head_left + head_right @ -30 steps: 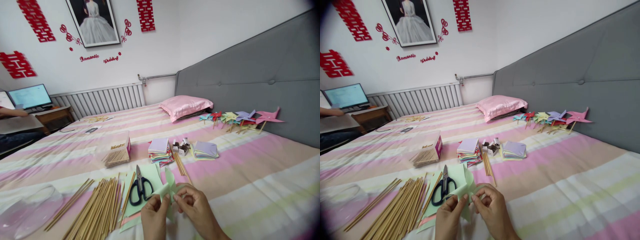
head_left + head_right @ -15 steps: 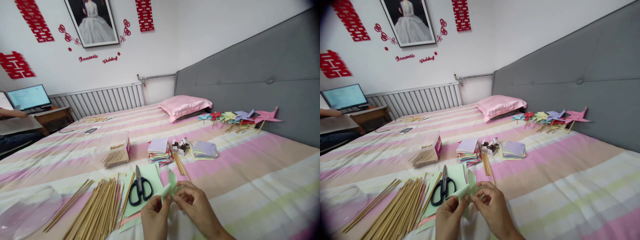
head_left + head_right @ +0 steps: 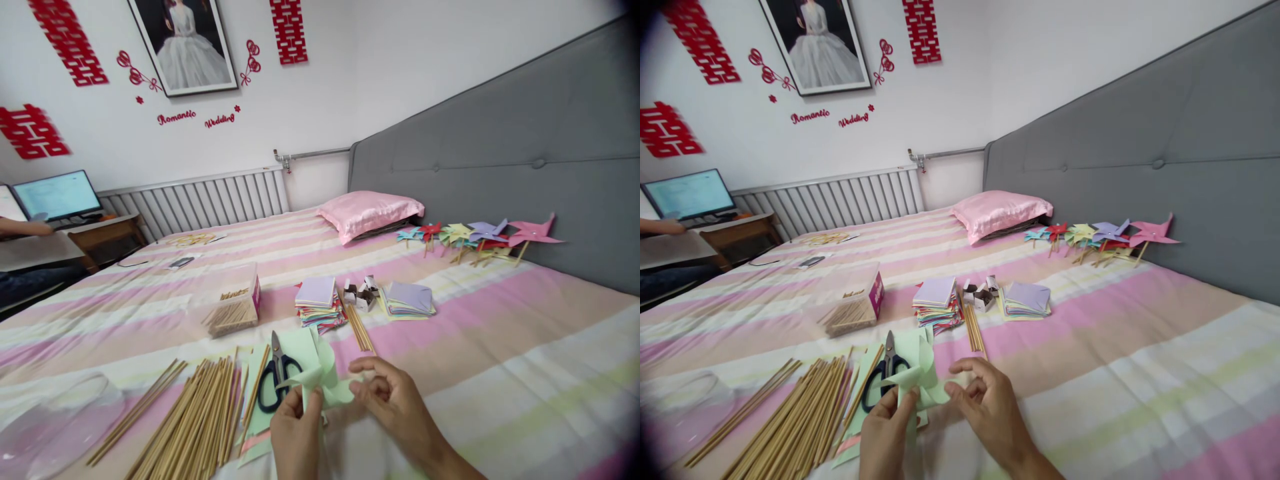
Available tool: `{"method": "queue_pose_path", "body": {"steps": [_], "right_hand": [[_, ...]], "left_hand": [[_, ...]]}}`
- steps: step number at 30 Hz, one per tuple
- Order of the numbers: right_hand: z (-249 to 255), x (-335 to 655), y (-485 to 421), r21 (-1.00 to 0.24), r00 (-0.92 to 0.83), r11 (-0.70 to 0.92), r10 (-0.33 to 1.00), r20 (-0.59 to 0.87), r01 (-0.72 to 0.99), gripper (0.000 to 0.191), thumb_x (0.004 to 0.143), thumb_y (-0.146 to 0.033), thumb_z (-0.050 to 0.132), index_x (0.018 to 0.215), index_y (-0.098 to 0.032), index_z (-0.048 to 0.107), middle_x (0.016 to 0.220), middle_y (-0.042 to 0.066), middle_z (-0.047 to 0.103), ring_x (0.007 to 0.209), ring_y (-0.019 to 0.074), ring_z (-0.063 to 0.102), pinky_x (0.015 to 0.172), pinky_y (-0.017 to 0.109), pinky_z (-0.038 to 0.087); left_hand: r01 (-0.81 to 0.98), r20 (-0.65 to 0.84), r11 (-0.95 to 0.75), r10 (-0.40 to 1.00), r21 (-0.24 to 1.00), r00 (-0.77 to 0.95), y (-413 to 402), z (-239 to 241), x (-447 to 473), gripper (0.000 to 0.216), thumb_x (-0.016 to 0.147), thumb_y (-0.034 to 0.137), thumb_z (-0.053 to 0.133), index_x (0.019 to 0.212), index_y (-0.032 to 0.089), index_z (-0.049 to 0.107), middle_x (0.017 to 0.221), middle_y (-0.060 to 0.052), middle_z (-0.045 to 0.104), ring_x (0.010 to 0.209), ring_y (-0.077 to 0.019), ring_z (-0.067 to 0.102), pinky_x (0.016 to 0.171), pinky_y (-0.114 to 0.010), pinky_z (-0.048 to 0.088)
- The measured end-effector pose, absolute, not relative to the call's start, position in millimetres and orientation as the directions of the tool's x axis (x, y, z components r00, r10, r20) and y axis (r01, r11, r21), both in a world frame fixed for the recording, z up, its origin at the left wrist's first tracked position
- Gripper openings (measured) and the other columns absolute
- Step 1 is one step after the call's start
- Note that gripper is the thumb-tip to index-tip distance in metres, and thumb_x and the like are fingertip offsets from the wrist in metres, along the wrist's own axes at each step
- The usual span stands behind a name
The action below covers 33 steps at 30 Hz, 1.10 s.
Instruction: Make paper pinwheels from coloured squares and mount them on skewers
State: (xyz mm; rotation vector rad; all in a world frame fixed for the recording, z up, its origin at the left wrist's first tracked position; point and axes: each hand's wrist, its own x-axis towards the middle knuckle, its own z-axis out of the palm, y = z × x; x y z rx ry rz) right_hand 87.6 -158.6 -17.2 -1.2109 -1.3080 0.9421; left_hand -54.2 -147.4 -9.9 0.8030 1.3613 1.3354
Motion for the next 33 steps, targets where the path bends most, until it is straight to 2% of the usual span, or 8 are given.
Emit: {"method": "queue_pose_path", "body": {"steps": [2,3,5,9,14,20,24,33], "right_hand": [[-19.5,97.0,-152.5,-0.978,0.135,0.119,0.980,0.143,0.169,0.030,0.077,-0.038,0.056,0.096,-0.016,0.059,0.053,-0.002,0.059,0.049,0.0149,0.056,0.048,0.023,0.042],[-21.3,102.4,-148.6,-0.975,0.162,0.102,0.977,0.135,0.198,0.029,0.076,-0.038,0.056,0.096,-0.016,0.059,0.059,0.000,0.063,0.053,0.0161,0.059,0.050,0.024,0.044],[-26.1,113.9,-139.7,-0.962,0.225,0.090,0.963,0.150,0.259,0.026,0.074,-0.034,0.056,0.094,-0.017,0.059,0.088,0.007,0.067,0.068,0.0188,0.064,0.060,0.028,0.049],[-38.3,132.1,-121.5,-0.942,0.291,0.039,0.946,0.142,0.333,0.024,0.070,-0.027,0.053,0.091,-0.018,0.060,0.093,0.009,0.068,0.080,0.0220,0.065,0.069,0.032,0.051],[-54.6,140.1,-102.7,-0.913,0.341,0.010,0.926,0.162,0.408,0.029,0.068,-0.022,0.051,0.096,-0.019,0.059,0.098,0.009,0.067,0.082,0.0211,0.065,0.073,0.032,0.050],[-73.5,141.6,-83.6,-0.870,0.342,0.006,0.918,0.200,0.493,0.030,0.070,-0.023,0.050,0.099,-0.018,0.058,0.095,0.008,0.067,0.074,0.0190,0.066,0.068,0.030,0.051],[-83.2,142.9,-75.5,-0.831,0.365,0.008,0.896,0.253,0.556,0.031,0.073,-0.021,0.045,0.102,-0.017,0.056,0.093,0.009,0.067,0.074,0.0192,0.065,0.071,0.032,0.050],[-82.1,142.0,-55.1,-0.690,0.320,0.106,0.828,0.460,0.716,0.036,0.080,-0.018,0.036,0.112,-0.015,0.052,0.117,0.011,0.056,0.108,0.0216,0.051,0.091,0.036,0.041]], "left_hand": [[-0.198,-0.218,0.165,0.933,0.966,-0.287,-146.0,-11.2,-55.5,0.030,0.053,0.035,0.070,0.075,0.014,0.067,0.062,-0.002,0.067,0.053,-0.0142,0.054,0.047,-0.022,0.041],[-0.195,-0.218,0.163,0.927,0.967,-0.304,-145.4,-12.2,-55.8,0.030,0.053,0.035,0.070,0.074,0.014,0.067,0.061,-0.002,0.066,0.053,-0.0146,0.054,0.046,-0.022,0.041],[-0.178,-0.215,0.164,0.923,0.970,-0.318,-144.5,-14.0,-56.2,0.031,0.052,0.036,0.069,0.072,0.013,0.067,0.059,-0.003,0.065,0.053,-0.0142,0.052,0.045,-0.022,0.041],[-0.128,-0.201,0.170,0.933,0.977,-0.298,-144.7,-15.1,-56.8,0.031,0.054,0.036,0.067,0.071,0.011,0.065,0.053,-0.001,0.059,0.050,-0.0132,0.048,0.044,-0.023,0.040],[-0.078,-0.191,0.178,0.957,0.981,-0.219,-147.1,-12.9,-57.0,0.025,0.057,0.032,0.064,0.068,0.010,0.064,0.049,0.001,0.054,0.046,-0.0104,0.044,0.044,-0.022,0.036],[-0.027,-0.190,0.189,0.963,0.982,-0.193,-147.9,-14.5,-53.5,0.020,0.057,0.032,0.063,0.059,0.012,0.060,0.045,0.003,0.050,0.041,-0.0083,0.038,0.042,-0.020,0.032],[0.017,-0.178,0.186,0.959,0.982,-0.219,-148.9,-14.5,-50.1,0.018,0.056,0.031,0.061,0.055,0.013,0.057,0.044,0.004,0.048,0.040,-0.0082,0.037,0.041,-0.020,0.032],[-0.026,-0.136,0.134,0.960,0.991,-0.245,-149.6,-18.0,-44.9,0.018,0.054,0.031,0.060,0.048,0.014,0.055,0.038,0.004,0.046,0.035,-0.0070,0.034,0.036,-0.018,0.026]]}}
